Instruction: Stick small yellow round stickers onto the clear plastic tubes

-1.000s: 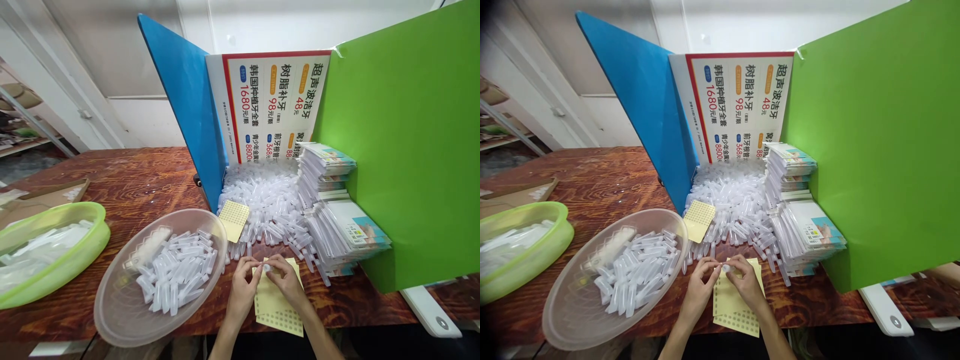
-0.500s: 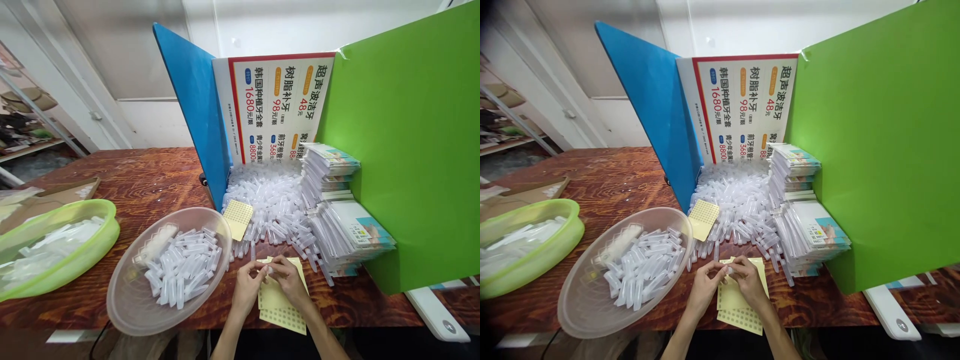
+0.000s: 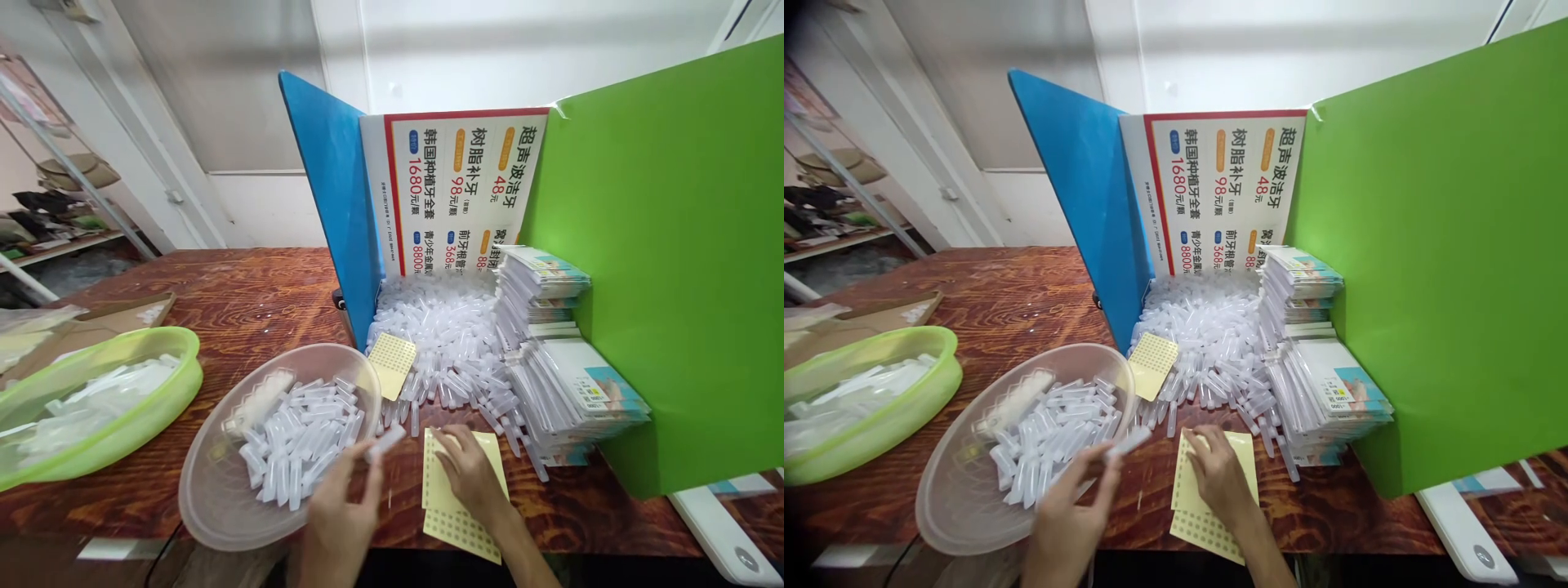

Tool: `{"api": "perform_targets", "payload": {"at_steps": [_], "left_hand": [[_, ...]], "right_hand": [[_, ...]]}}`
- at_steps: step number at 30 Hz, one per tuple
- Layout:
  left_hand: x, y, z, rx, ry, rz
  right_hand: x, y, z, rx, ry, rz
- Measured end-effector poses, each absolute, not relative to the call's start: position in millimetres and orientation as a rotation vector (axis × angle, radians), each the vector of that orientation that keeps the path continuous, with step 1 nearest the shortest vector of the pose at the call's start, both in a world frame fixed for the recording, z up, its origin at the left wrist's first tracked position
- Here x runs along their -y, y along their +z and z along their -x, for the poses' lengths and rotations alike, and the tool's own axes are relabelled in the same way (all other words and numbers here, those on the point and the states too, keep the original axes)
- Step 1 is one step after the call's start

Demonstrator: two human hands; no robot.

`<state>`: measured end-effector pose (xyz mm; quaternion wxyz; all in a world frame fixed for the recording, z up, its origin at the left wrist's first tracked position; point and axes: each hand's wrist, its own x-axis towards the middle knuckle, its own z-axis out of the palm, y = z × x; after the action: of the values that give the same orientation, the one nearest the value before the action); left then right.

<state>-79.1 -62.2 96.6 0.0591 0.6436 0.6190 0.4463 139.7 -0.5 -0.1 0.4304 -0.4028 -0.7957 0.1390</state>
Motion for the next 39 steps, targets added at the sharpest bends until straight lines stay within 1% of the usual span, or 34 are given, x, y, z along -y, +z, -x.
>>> {"api": "perform_targets", "payload": {"at_steps": [3, 6, 8, 10, 12, 14, 15, 18, 21, 24, 26, 39], "left_hand": [[58, 120, 128, -2.34, 1.565, -1.998], [54, 130, 155, -2.538, 1.576, -2.09], [57, 127, 152, -2.475, 1.645, -2.135], [61, 118, 133, -2.246, 1.688, -2.179], [64, 104, 104, -1.894, 1.534, -2.241], [61, 85, 74, -1.605, 1.232, -2.244], [57, 74, 62, -1.53, 1.099, -2.207], [39, 42, 39, -1.528, 0.836, -2.112], [22, 17, 34, -1.558, 0.706, -2.128], [16, 6, 35, -1.545, 0.687, -2.16], [16, 4, 36, -1.524, 0.714, -2.167], [21, 1, 34, -1.519, 0.806, -2.125]], "right_hand": [[-19, 2, -159, 1.906, 0.23, 1.349], [-36, -6, -180, 1.921, 0.048, 1.647], [-44, -13, -189, 1.951, -0.056, 1.754], [-47, -19, -194, 1.968, -0.106, 1.795], [-47, -21, -194, 1.956, -0.094, 1.79], [-47, -18, -191, 1.905, -0.012, 1.731], [-46, -16, -189, 1.86, 0.059, 1.678], [-39, -8, -177, 1.668, 0.358, 1.488], [-27, -7, -163, 1.461, 0.674, 1.353], [-17, -15, -153, 1.301, 0.897, 1.28], [-13, -21, -149, 1.244, 0.963, 1.245], [-12, -19, -148, 1.199, 0.975, 1.201]]}}
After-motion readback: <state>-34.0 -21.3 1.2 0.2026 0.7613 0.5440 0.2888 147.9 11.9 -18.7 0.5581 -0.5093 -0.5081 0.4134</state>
